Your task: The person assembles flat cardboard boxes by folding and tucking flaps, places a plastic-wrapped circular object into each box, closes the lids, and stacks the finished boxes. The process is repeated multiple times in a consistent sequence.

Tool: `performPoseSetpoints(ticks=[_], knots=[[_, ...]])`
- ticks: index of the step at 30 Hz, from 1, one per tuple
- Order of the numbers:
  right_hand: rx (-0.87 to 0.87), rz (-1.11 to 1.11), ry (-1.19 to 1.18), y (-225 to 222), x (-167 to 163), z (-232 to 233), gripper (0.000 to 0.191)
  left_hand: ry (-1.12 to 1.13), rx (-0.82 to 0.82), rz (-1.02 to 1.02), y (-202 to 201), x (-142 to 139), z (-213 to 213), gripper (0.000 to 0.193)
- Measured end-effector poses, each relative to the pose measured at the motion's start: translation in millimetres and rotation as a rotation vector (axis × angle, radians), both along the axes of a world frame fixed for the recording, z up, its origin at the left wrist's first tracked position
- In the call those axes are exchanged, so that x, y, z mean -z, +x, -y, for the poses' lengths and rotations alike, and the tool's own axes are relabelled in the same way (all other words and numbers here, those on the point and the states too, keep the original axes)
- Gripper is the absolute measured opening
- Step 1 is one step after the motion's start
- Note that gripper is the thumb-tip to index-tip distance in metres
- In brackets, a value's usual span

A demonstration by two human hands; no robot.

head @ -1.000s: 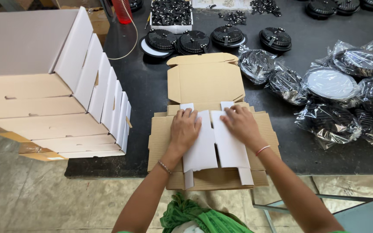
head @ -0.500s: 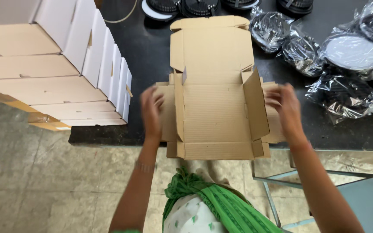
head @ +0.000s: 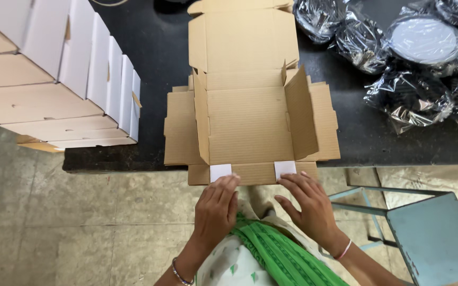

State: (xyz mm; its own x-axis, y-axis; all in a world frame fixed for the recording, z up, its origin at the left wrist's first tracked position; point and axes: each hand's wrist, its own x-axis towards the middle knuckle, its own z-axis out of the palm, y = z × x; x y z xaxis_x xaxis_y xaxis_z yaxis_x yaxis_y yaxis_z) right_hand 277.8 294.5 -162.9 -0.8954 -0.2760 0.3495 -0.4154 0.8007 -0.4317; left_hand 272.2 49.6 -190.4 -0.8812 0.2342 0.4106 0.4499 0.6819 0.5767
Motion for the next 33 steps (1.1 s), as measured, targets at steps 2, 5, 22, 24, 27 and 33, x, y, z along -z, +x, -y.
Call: performPoseSetpoints(ticks=[2, 5, 22, 24, 27, 33], knots=[[0.0, -0.038, 0.027, -3, -6, 4, 0.038, -0.055, -0.034, -0.098, -7, -2, 3, 0.041], [-0.05, -0.104, 0.056, -2, -10, 17, 0.041, -0.105, -0.055, -0.063, -17, -6, 9, 0.054], [-0.11, 0.188, 0.11, -94, -8, 11, 0.032, 0.733, -0.216, -0.02, -148, -23, 77, 0.053], [-0.108, 0.165, 0.097, -95, -7, 12, 0.03, 0.912, -0.105, 0.33, -203, -12, 71, 0.078], [-0.086, 0.16, 0.109, -90, -5, 16, 0.025, 0.883, -0.059, 0.572, -250, -4, 51, 0.088], [-0.098, 0.147, 0.103, -89, -6, 19, 0.027, 0.689, 0.005, 0.479, -276, -10, 25, 0.091]])
